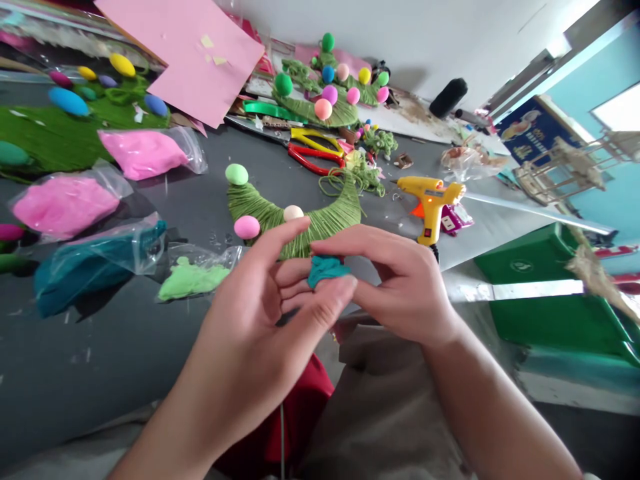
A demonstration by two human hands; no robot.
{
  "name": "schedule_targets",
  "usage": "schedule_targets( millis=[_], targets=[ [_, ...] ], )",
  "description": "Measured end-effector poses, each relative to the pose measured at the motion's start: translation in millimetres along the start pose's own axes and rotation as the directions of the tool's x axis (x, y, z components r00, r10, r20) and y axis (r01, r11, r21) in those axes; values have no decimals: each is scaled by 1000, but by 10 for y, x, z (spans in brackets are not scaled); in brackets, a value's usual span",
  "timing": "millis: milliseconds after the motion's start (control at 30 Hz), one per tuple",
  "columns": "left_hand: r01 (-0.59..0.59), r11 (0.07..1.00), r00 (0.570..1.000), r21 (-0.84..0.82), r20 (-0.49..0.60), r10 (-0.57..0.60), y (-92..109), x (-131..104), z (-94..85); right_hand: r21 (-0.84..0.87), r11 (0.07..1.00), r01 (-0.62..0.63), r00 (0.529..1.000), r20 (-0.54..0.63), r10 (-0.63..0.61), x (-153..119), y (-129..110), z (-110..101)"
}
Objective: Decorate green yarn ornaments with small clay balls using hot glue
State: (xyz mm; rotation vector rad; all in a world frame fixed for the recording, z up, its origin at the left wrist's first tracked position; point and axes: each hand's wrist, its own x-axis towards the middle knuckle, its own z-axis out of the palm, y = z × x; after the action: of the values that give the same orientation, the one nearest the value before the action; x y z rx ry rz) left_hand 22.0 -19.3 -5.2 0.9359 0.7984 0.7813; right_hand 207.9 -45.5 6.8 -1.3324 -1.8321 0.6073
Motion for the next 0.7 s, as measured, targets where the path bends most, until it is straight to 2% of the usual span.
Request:
schedule_targets(
  millis=[100,167,300,400,467,567,700],
  targets=[
    [6,1000,993,-2,-116,-6,27,34,6,-59,993,100,994,-38,-103,-3,-19,16],
    [-3,1000,989,19,-150,6,43,43,7,-42,992,123,990,-62,-125,-4,-21,11],
    [-18,996,983,85,-180,34,82,22,13,43,999,24,987,-159,-17,0,-4,-25],
    [-4,993,972,116,-233,31,85,-4,6,50,999,-15,950,-310,30,17,31,-59],
    [-30,998,975,61,-218,43,63,-12,-9,49,999,-5,927,-375,24,30,49,-72],
    [-55,996,992,-69,-114,47,29,-4,-26,75,996,51,949,-313,-25,37,46,-53],
    [-4,997,1000,-83,8,4,23,27,-26,3,998,69,994,-81,-68,24,3,13]
  ],
)
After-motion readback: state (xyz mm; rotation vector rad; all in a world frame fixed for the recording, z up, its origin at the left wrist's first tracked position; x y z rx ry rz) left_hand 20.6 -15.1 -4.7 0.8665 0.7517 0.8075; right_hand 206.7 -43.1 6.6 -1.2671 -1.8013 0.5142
